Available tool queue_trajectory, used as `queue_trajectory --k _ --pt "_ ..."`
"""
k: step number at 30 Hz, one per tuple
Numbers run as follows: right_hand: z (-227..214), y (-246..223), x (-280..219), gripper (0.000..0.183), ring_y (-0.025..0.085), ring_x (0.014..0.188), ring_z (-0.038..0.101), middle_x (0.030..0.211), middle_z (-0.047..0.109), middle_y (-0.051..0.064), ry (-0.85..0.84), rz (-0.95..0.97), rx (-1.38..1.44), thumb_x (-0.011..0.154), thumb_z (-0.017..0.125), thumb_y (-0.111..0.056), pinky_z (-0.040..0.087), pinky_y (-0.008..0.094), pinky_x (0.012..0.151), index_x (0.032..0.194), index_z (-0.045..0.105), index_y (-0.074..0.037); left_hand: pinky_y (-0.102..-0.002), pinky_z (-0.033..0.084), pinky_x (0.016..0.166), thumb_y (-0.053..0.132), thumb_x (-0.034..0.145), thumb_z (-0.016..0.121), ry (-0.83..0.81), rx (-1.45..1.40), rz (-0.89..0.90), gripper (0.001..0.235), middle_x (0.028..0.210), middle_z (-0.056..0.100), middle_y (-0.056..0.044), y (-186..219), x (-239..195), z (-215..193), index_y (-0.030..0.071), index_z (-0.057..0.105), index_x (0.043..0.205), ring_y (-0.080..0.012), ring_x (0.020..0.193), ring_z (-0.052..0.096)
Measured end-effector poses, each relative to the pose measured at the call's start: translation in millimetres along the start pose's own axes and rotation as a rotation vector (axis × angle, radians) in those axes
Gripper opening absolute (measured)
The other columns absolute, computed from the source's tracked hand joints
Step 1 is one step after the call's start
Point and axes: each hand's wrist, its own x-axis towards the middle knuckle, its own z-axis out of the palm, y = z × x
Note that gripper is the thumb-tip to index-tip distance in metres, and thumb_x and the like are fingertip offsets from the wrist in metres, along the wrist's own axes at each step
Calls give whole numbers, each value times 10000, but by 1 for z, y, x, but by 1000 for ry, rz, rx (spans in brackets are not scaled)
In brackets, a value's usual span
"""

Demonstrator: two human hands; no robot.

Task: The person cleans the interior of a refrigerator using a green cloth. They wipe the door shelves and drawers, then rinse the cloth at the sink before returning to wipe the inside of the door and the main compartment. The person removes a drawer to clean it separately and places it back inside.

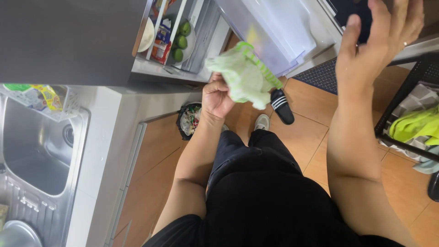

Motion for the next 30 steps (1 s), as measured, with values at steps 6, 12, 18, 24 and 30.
queue_trajectory --k 6,12,18,24,30 --pt "31 1 -34 99 227 909 614 1017 711 125 121 114 412 997 708 -3 489 383 777 1084 753 -7 -524 357 1268 170 942 725 163 -267 -47 595 1504 545 -126 -9 45 -41 77 505 1487 -311 1445 472" --pt "50 12 -58 120 154 973 666 1094 740 114 -99 306 530 1068 755 41 551 281 852 1175 739 -10 -517 344 1288 247 903 798 65 -97 -76 693 1522 549 -108 -1 91 -23 91 495 1507 -323 1463 472" --pt "58 24 -44 194 235 1054 610 1161 756 108 -16 404 387 1052 729 101 528 308 941 1207 762 -10 -550 374 1255 333 961 769 23 35 -119 722 1551 515 -119 17 148 -57 70 445 1550 -335 1467 469" --pt "124 43 -49 343 239 1177 582 1357 657 155 59 519 295 989 683 134 539 309 914 1308 659 11 -502 395 1219 220 994 732 27 264 -193 579 1487 565 -126 20 250 -117 39 518 1500 -325 1414 506" --pt "180 64 -62 377 239 1193 615 1426 600 144 211 696 388 1032 635 122 576 302 922 1393 591 20 -414 457 1179 234 976 701 -259 1418 -434 521 1480 558 -151 -67 329 -146 72 557 1450 -311 1384 550"
